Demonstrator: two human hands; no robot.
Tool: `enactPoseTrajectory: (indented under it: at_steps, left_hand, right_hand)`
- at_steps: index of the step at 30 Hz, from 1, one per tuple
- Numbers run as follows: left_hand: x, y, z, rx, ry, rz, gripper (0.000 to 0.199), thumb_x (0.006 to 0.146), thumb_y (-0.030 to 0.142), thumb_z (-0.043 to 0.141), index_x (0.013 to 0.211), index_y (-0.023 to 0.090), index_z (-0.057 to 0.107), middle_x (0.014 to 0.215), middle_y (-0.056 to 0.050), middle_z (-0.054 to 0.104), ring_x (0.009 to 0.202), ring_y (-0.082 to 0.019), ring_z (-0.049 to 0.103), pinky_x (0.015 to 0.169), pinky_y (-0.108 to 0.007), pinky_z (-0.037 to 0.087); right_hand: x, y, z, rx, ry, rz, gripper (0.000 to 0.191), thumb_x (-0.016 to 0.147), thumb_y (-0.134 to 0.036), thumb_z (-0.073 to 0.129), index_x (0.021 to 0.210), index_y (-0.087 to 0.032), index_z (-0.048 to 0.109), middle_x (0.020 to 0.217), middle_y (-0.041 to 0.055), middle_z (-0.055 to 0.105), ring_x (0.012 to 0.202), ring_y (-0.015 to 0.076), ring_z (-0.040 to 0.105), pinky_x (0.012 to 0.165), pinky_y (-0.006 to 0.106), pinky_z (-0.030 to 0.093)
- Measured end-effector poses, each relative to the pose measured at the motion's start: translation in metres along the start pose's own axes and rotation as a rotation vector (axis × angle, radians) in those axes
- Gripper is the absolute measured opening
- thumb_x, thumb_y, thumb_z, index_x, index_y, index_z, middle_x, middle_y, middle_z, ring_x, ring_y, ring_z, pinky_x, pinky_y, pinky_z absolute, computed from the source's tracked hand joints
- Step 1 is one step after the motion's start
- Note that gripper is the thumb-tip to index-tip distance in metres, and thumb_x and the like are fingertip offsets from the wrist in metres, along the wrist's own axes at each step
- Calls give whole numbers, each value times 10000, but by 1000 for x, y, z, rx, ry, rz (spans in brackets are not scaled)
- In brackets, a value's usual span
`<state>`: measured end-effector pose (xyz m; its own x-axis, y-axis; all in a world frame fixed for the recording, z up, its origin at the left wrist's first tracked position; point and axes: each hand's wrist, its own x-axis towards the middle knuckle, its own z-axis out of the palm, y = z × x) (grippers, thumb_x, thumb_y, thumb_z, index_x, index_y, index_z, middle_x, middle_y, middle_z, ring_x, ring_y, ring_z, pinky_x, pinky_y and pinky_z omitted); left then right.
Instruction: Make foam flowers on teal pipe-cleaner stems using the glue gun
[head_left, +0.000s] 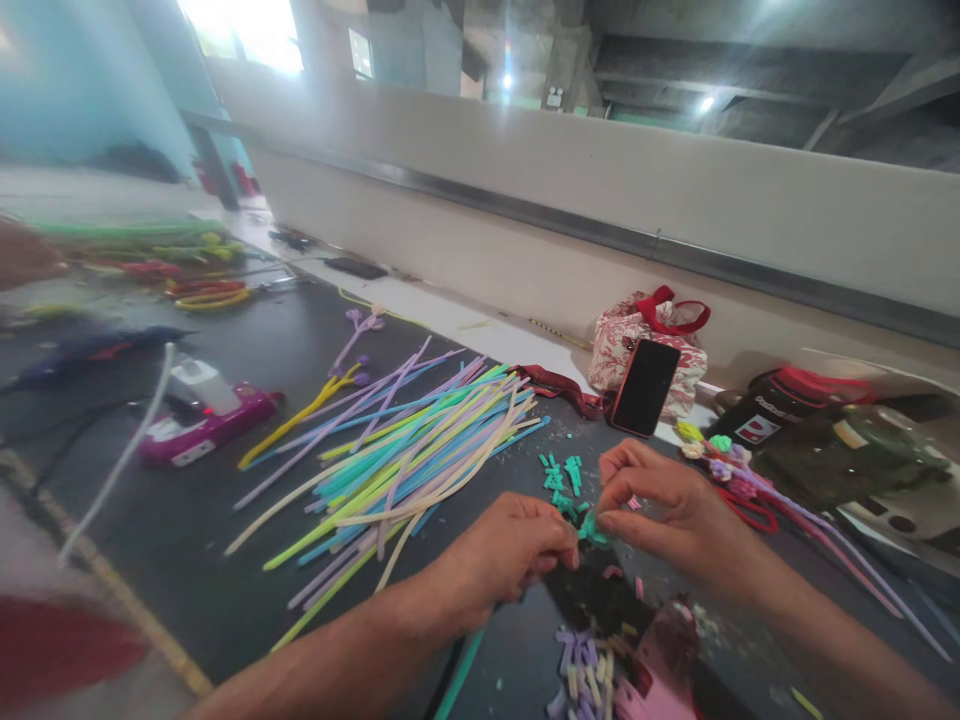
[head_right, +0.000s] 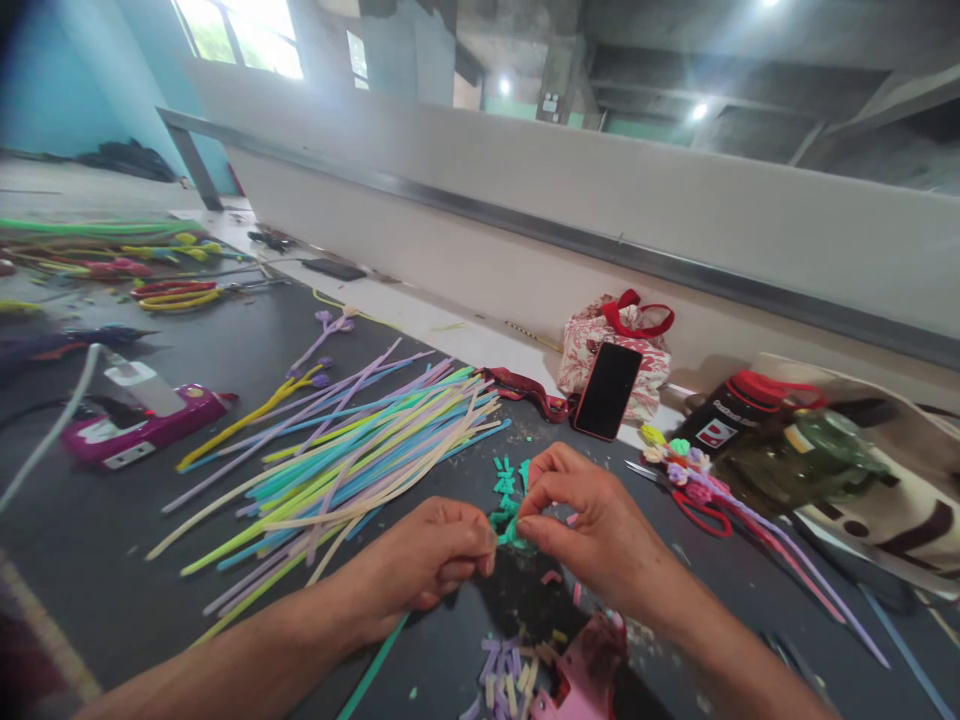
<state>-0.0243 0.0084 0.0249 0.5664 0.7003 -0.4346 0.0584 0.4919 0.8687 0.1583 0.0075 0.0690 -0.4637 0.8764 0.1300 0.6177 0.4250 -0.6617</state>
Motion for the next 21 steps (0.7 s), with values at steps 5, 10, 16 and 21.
enactPoseTrajectory:
  at_steps: [5, 10, 16, 21]
  left_hand:
    - [0, 0, 0, -23, -2, 2, 99, 618, 234, 488, 539, 174, 487, 379, 107, 217, 355, -42, 124, 348, -217, 31]
    - [0, 1, 1, -27, 11, -11, 96, 605, 241, 502, 540, 171, 490, 379, 108, 228, 351, -36, 135, 351, -215, 31]
    - [1, 1, 0, -43, 34, -16, 97, 602, 250, 499, 554, 166, 502, 380, 107, 257, 345, -29, 150, 357, -202, 43]
    - [0, 3, 0, -40, 45, -12, 112, 627, 251, 483, 567, 162, 515, 383, 105, 254, 349, -31, 157, 371, -199, 45]
  right_hand:
    - [2, 2, 0, -20, -13, -26, 130, 738, -117, 585, 633, -193, 596, 746, -17, 451, 726, 121, 476, 652, 245, 375]
    - [3, 3, -1, -32, -7, -34, 135, 718, -94, 591, 629, -193, 614, 732, -19, 450, 703, 112, 475, 636, 238, 374]
    - [1, 4, -4, 5, -10, -16, 133, 736, -118, 589, 690, -211, 673, 749, -10, 459, 696, 109, 479, 609, 229, 383]
    - [0, 8, -6, 13, -5, -42, 158, 756, -163, 591, 811, -255, 707, 762, -3, 483, 695, 115, 503, 588, 231, 409]
